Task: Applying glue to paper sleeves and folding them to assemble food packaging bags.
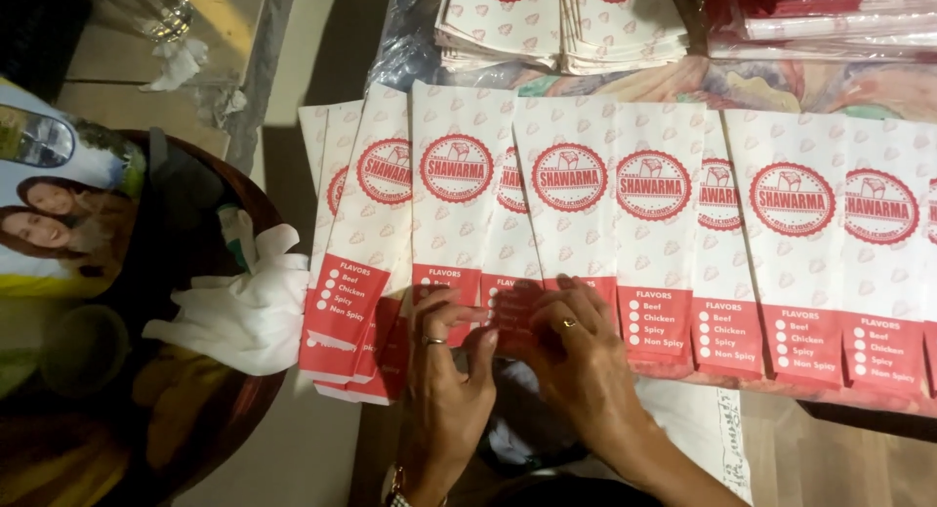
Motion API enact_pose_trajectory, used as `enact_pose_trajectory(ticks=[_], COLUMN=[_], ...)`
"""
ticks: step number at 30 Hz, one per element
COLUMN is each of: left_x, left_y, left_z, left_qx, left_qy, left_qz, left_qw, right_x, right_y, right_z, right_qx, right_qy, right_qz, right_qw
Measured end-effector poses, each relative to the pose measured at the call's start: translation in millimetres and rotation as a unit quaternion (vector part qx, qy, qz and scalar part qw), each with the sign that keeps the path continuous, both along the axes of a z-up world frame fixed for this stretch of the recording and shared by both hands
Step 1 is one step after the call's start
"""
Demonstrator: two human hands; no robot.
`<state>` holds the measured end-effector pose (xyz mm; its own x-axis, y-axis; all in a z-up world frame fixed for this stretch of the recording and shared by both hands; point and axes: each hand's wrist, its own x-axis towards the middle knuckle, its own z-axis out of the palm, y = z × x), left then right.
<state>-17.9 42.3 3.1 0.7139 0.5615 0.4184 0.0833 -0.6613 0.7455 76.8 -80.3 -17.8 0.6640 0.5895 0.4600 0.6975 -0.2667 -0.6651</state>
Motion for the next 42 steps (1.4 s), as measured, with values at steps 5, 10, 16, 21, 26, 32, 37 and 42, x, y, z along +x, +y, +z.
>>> enact_pose_trajectory(ticks=[5, 10, 16, 21, 26, 32, 37, 42], left_x=[-4, -8, -28, -40, -39, -39, -38, -40], left_y=[3, 0, 23, 65, 75, 83, 86, 88], left_z=[1, 14, 27, 34, 13, 13, 18, 6], left_qx=[-0.045, 0.064, 0.009, 0.147, 0.152, 0.123, 0.099, 0.097], left_qy=[0.038, 0.067, -0.046, 0.059, 0.066, 0.054, 0.038, 0.050], left_qz=[-0.019, 0.013, -0.085, -0.168, -0.183, -0.193, -0.218, -0.235], left_qw=[0.998, 0.996, 0.995, 0.973, 0.969, 0.972, 0.970, 0.966], right_x=[1, -6, -18, -25, -36, -33, -31, -28], right_y=[-15, -20, -13, 7, 31, 38, 38, 32], right_z=[-7, 3, 20, 23, 18, 8, 14, 12], right_qx=[-0.017, -0.066, 0.004, 0.073, 0.103, 0.070, 0.079, 0.036], right_qy=[0.116, 0.136, 0.112, 0.016, 0.047, -0.047, -0.060, -0.108], right_qz=[-0.003, -0.011, -0.037, 0.063, 0.159, 0.128, 0.114, 0.122], right_qw=[0.993, 0.988, 0.993, 0.995, 0.981, 0.988, 0.989, 0.986])
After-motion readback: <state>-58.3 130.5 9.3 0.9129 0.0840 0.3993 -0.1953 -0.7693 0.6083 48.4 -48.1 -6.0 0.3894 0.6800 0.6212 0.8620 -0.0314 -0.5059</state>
